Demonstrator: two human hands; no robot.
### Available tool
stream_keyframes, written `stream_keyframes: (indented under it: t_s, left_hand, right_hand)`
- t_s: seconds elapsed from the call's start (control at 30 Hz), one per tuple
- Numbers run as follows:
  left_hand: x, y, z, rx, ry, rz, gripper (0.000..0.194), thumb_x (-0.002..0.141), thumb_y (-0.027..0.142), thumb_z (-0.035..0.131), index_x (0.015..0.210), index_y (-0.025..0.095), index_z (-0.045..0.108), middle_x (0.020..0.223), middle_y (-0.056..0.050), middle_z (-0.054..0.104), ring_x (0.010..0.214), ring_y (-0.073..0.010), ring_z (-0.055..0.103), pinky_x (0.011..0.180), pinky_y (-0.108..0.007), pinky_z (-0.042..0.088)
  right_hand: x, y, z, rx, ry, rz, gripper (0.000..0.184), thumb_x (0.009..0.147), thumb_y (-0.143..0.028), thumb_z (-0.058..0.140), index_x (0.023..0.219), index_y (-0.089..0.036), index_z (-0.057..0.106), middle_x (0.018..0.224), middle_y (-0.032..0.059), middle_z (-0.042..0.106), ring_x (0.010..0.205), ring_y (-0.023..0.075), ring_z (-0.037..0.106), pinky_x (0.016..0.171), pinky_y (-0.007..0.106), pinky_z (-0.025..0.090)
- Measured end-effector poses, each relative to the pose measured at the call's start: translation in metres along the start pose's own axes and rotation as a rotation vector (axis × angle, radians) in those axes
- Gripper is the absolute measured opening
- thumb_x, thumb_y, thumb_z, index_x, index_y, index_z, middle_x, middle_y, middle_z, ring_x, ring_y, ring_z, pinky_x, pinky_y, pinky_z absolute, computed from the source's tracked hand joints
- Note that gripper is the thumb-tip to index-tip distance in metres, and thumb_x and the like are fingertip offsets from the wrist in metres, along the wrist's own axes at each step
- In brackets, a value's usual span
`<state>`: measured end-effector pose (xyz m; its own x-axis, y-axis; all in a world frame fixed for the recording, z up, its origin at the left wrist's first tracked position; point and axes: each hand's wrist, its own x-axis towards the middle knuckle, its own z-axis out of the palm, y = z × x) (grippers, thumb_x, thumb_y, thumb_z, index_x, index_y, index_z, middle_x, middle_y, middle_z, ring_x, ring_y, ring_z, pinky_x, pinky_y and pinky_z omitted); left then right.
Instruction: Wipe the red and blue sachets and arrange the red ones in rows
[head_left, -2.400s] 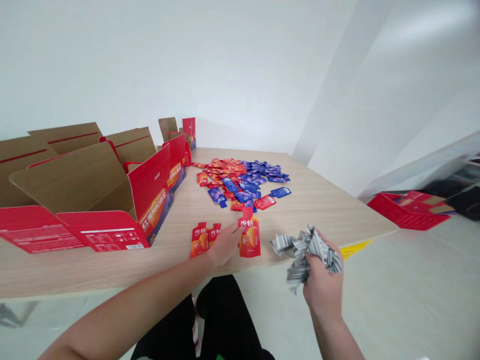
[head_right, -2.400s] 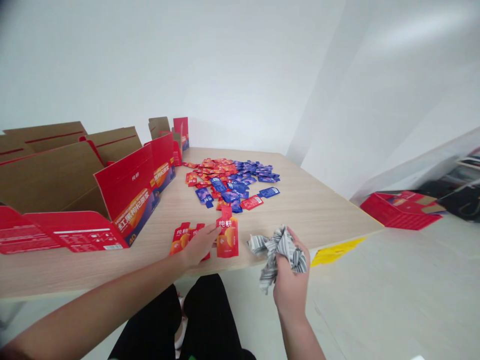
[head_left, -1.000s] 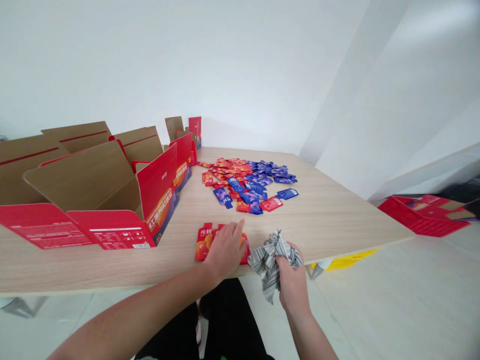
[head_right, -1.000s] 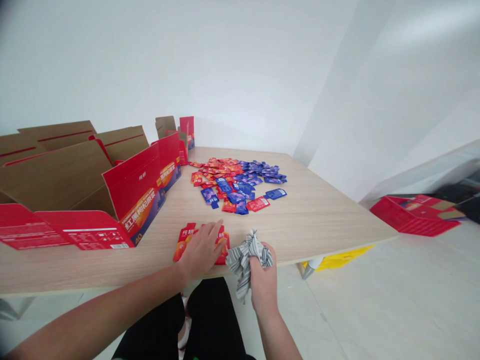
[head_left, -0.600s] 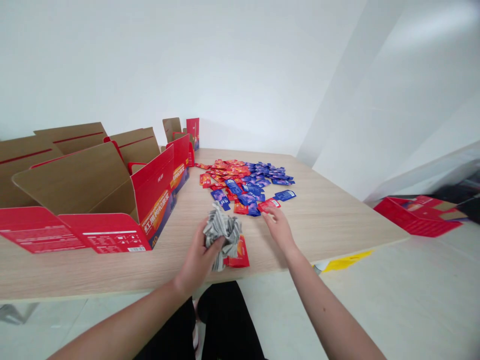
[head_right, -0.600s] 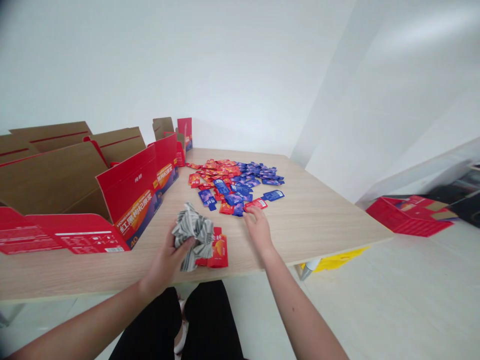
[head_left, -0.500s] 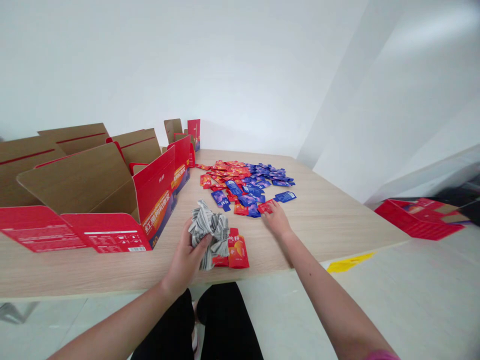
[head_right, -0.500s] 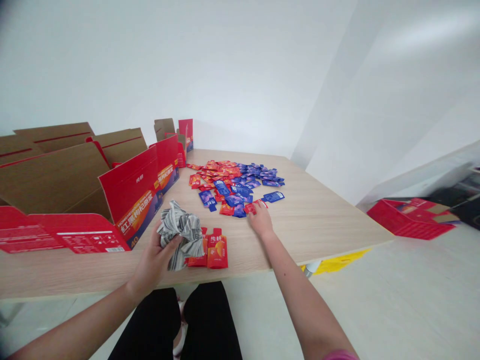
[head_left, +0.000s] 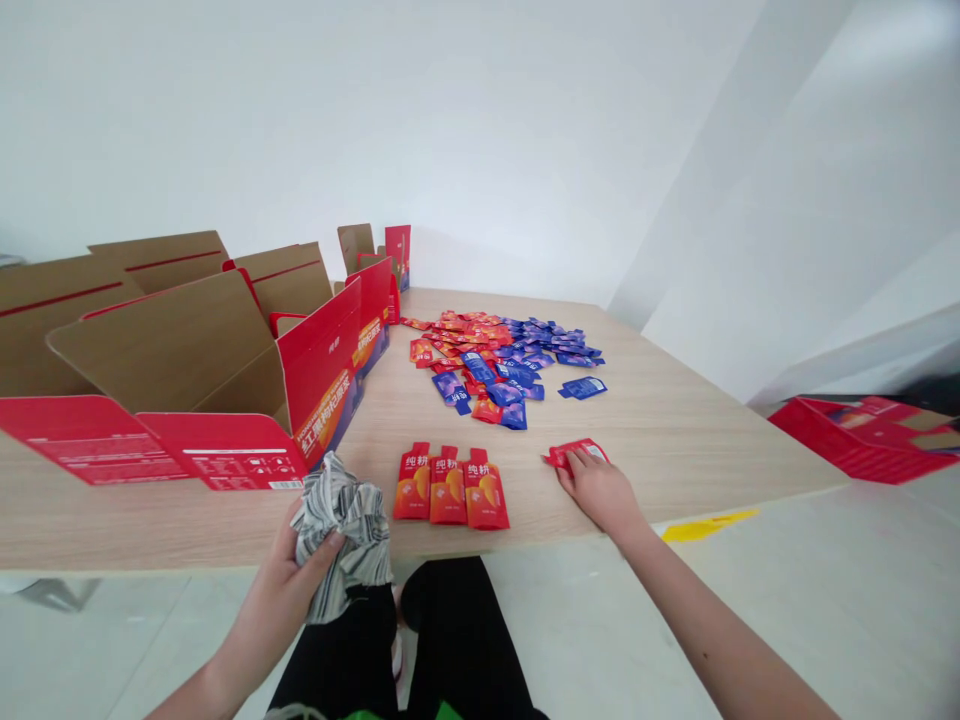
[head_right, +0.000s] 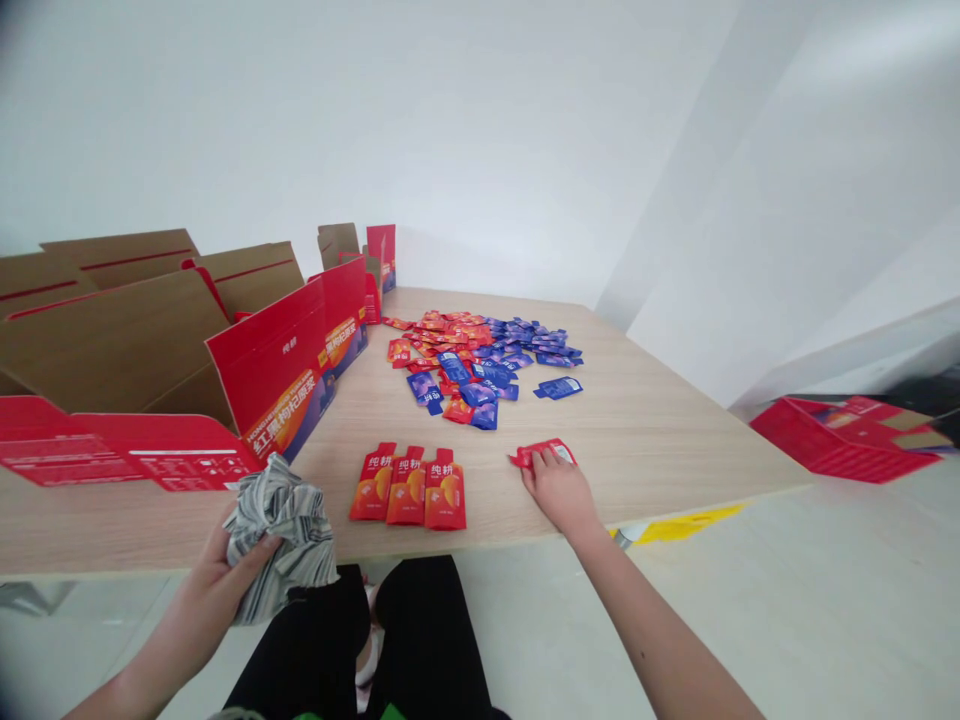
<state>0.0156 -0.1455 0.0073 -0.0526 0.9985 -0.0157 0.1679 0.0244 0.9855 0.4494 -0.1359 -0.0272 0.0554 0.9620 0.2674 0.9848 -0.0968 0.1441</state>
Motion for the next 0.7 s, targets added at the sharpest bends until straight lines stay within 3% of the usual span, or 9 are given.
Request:
stream_keyframes:
  t_s: [0.13, 0.2, 0.3, 0.37, 0.5, 0.6, 0.7]
  left_hand:
    - [-0.001, 0.008, 0.003, 0.001, -0.056, -0.028, 0.082, 0.068, 0.078, 0.067, 0.123, 0.020, 0.053, 0.127, -0.014, 0.068, 0.122, -0.0350, 0.062, 0.107, -0.049, 0.049]
    - [-0.001, 0.013, 0.007, 0.007, -0.082, -0.016, 0.081, 0.067, 0.078, 0.067, 0.122, 0.020, 0.055, 0.124, -0.014, 0.070, 0.120, -0.0357, 0.063, 0.106, -0.051, 0.049]
    - [-0.001, 0.026, 0.017, 0.018, -0.089, 0.097, 0.075, 0.071, 0.072, 0.068, 0.123, 0.020, 0.055, 0.121, -0.013, 0.070, 0.120, -0.0353, 0.063, 0.108, -0.052, 0.047]
    - [-0.002, 0.038, 0.030, 0.018, -0.111, 0.235, 0.065, 0.080, 0.062, 0.066, 0.126, 0.020, 0.053, 0.120, -0.013, 0.069, 0.119, -0.0328, 0.064, 0.106, -0.051, 0.049]
    - [-0.010, 0.067, 0.068, 0.134, -0.195, 0.688, 0.043, 0.091, 0.032, 0.060, 0.132, 0.023, 0.051, 0.143, -0.014, 0.054, 0.127, -0.0281, 0.059, 0.106, -0.044, 0.050]
    - [-0.017, 0.077, 0.091, 0.329, -0.276, 1.035, 0.043, 0.089, 0.015, 0.057, 0.131, 0.025, 0.054, 0.148, -0.013, 0.049, 0.130, -0.0284, 0.054, 0.107, -0.045, 0.048]
    - [-0.021, 0.074, 0.095, 0.455, -0.315, 1.147, 0.050, 0.084, 0.008, 0.056, 0.132, 0.022, 0.055, 0.139, -0.015, 0.058, 0.124, -0.0298, 0.056, 0.104, -0.047, 0.050]
  right_hand:
    - [-0.008, 0.006, -0.015, -0.014, 0.002, 0.055, 0.026, 0.094, -0.021, 0.046, 0.101, -0.014, 0.070, 0.098, 0.0152, 0.076, 0.080, 0.0236, 0.070, 0.064, 0.029, 0.041]
    - [-0.009, 0.007, -0.032, 0.035, 0.052, 0.163, 0.024, 0.092, -0.023, 0.046, 0.093, -0.017, 0.069, 0.086, 0.0126, 0.076, 0.072, 0.0222, 0.068, 0.059, 0.028, 0.038]
    - [-0.016, -0.010, -0.070, 0.387, 0.186, 0.332, 0.029, 0.093, -0.033, 0.042, 0.075, -0.022, 0.063, 0.067, 0.0065, 0.070, 0.062, 0.0213, 0.063, 0.056, 0.029, 0.037]
    - [-0.024, -0.036, -0.097, 0.751, 0.217, 0.308, 0.033, 0.092, -0.041, 0.042, 0.072, -0.023, 0.061, 0.066, 0.0040, 0.068, 0.062, 0.0214, 0.062, 0.057, 0.029, 0.041]
    - [-0.038, -0.103, -0.141, 1.280, 0.081, 0.166, 0.035, 0.092, -0.047, 0.048, 0.081, -0.022, 0.069, 0.076, 0.0035, 0.073, 0.072, 0.0216, 0.065, 0.068, 0.030, 0.050]
    - [-0.041, -0.134, -0.155, 1.552, 0.073, 0.133, 0.029, 0.090, -0.045, 0.056, 0.096, -0.022, 0.073, 0.094, 0.0042, 0.076, 0.084, 0.0219, 0.068, 0.081, 0.033, 0.052]
    - [-0.042, -0.137, -0.151, 1.675, 0.104, 0.241, 0.031, 0.089, -0.046, 0.060, 0.101, -0.021, 0.074, 0.095, 0.0050, 0.076, 0.085, 0.0226, 0.068, 0.078, 0.033, 0.054]
